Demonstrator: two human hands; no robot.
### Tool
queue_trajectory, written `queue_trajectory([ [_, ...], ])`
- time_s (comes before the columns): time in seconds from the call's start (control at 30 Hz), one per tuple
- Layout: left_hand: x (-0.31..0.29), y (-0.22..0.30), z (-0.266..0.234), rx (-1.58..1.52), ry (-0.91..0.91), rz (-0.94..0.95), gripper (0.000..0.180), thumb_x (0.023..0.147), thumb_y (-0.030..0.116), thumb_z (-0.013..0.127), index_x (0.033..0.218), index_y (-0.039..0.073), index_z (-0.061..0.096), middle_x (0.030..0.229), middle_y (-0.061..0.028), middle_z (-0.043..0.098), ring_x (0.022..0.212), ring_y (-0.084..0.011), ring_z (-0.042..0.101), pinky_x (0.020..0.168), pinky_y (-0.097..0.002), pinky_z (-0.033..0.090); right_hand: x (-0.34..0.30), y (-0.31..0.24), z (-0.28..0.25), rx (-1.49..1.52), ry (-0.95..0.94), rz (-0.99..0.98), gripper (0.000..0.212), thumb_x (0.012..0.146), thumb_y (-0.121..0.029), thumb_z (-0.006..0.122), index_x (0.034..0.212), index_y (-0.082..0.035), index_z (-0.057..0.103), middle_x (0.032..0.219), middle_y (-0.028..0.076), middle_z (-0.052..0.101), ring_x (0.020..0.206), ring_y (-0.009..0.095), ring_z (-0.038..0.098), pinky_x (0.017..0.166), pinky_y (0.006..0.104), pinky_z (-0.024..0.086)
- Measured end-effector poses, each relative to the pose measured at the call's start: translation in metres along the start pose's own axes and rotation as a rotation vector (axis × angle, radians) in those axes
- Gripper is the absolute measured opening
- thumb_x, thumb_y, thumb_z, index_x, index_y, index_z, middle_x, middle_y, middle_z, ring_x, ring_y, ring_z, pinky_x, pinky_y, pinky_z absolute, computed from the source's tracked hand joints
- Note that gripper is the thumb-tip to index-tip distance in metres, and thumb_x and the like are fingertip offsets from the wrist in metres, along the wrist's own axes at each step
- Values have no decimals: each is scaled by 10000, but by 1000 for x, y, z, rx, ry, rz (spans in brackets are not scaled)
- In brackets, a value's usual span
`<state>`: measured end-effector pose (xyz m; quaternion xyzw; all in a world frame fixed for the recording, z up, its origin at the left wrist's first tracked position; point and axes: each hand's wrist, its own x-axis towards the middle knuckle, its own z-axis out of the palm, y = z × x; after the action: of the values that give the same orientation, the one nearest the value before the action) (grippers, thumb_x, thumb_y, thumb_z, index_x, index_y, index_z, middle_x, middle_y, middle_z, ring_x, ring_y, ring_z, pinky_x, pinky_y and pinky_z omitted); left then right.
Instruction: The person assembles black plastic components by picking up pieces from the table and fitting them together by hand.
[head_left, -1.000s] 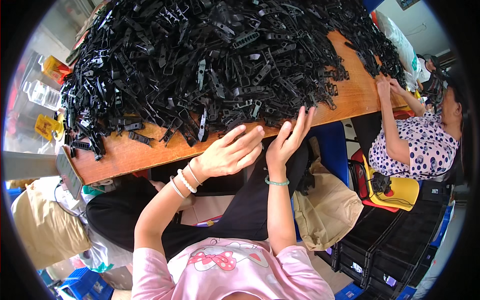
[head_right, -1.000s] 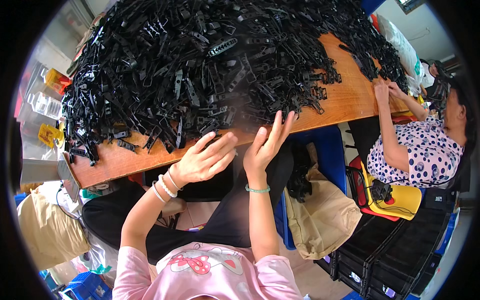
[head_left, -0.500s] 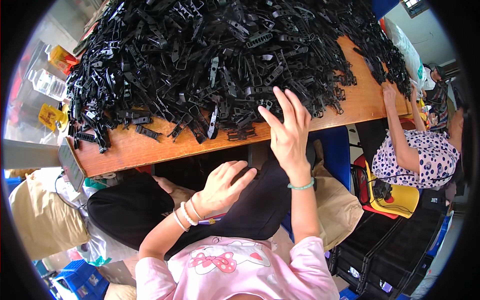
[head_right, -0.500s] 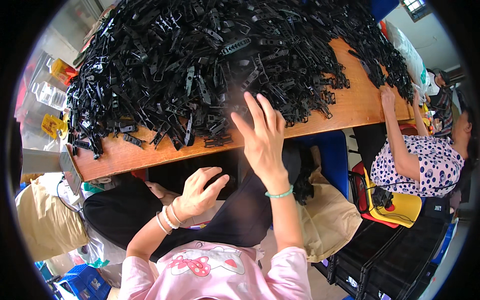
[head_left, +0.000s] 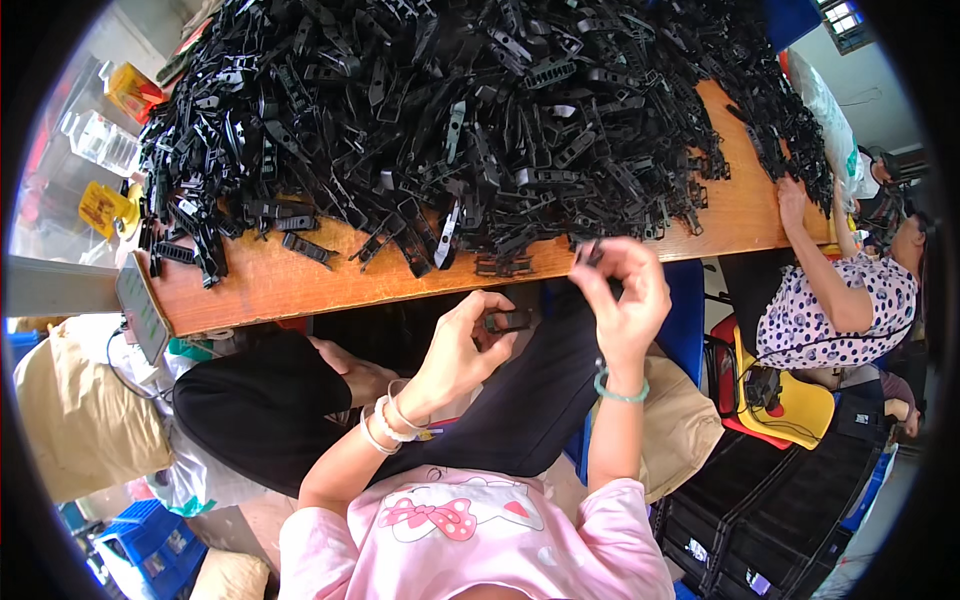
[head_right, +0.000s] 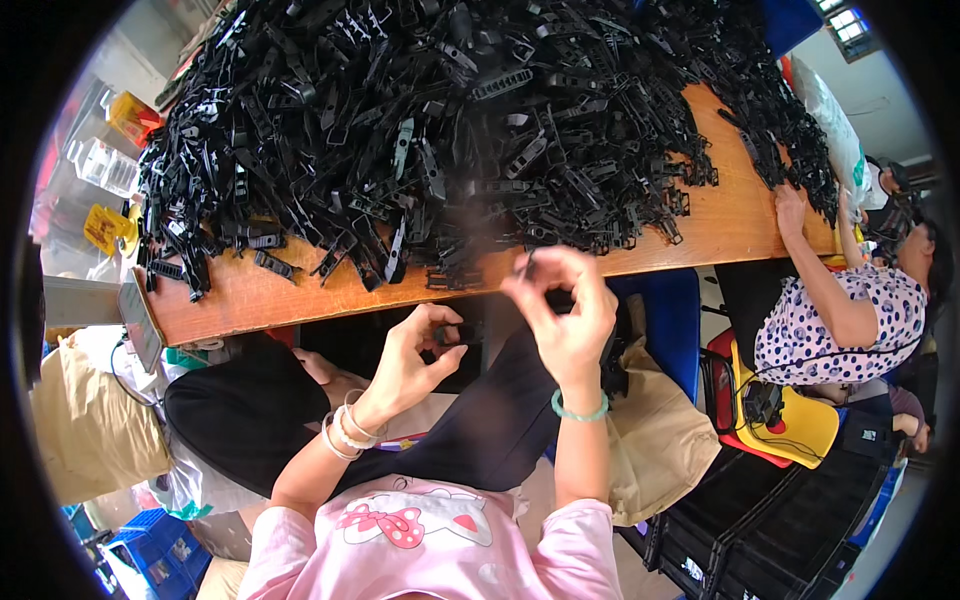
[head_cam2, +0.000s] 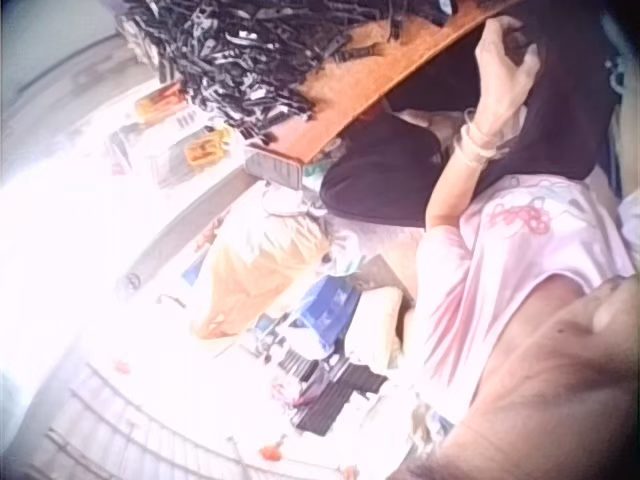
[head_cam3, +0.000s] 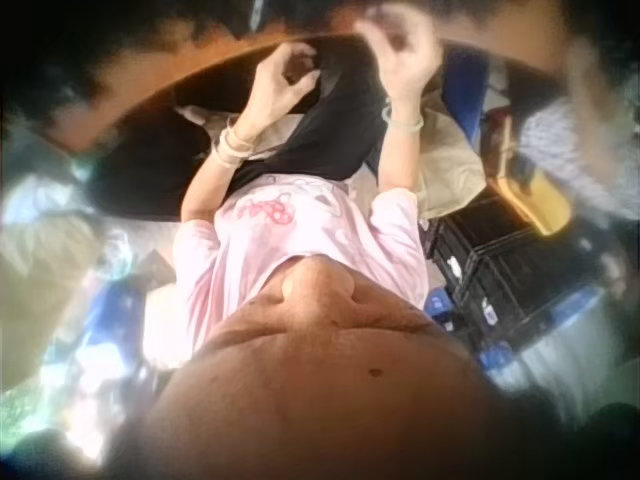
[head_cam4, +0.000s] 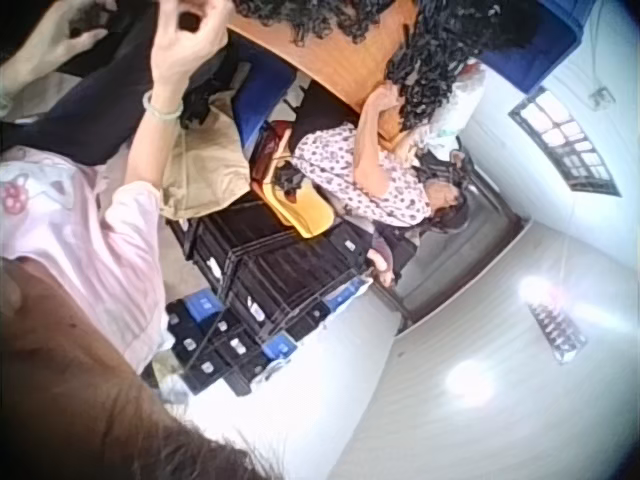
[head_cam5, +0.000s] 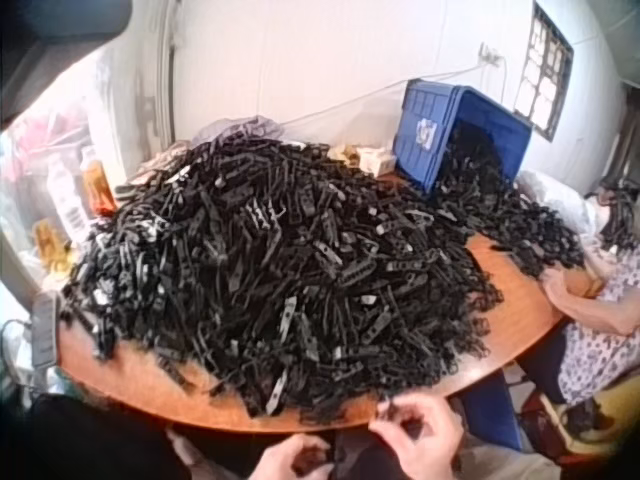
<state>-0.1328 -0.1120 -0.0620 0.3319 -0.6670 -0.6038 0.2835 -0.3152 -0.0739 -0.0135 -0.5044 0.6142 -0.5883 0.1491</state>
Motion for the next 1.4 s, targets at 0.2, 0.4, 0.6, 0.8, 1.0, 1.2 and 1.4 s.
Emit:
queue_trajectory([
  [0.2,-20,14,-18,-308,-25,-116,348,756,-72,670,1081,-9,563,916,-18,522,839,-70,526,705,-211,482,-37,-18,14,-20,-335,86,206,677,9,782,846,-16,668,754,27,594,583,61,520,501,206,405],
  [0.4,-30,23,-30,-65,6,-56,344,737,-54,685,1070,-23,601,849,-34,533,763,-77,534,623,-205,475,-52,-29,35,-148,-351,-138,205,696,51,712,890,2,665,765,84,563,605,189,558,515,303,456],
  [0.6,-35,19,-36,12,74,41,373,712,-57,693,1075,-9,619,806,-55,555,645,-91,549,565,-218,460,-55,-38,41,-191,-462,-235,261,687,109,637,932,20,643,829,92,561,699,248,564,591,340,482],
  [0.8,-36,19,-47,85,18,143,367,739,-25,695,1095,-18,607,796,-72,588,602,-113,581,556,-234,470,-52,-34,40,-162,-527,-112,228,696,36,682,913,-36,677,863,89,570,773,237,560,612,329,457],
  [1.0,-39,14,-59,-757,-121,-259,293,890,100,618,1104,-95,578,873,-119,650,658,-157,638,582,-252,513,-59,-24,50,99,-371,-129,190,685,-121,757,848,-36,709,982,104,618,884,241,563,671,315,439],
  [1.2,-13,18,-92,575,653,193,111,836,-72,552,911,-7,600,766,-91,543,585,-166,563,528,-268,431,-76,-15,70,463,-73,319,153,861,-30,635,929,106,637,1025,116,607,811,121,571,664,222,461],
  [1.4,-9,5,-146,920,816,244,156,824,-75,540,957,-7,588,850,-112,531,628,-221,552,573,-309,439,-83,-15,80,513,-142,513,99,816,27,647,893,89,653,951,140,629,702,152,596,629,240,463],
])
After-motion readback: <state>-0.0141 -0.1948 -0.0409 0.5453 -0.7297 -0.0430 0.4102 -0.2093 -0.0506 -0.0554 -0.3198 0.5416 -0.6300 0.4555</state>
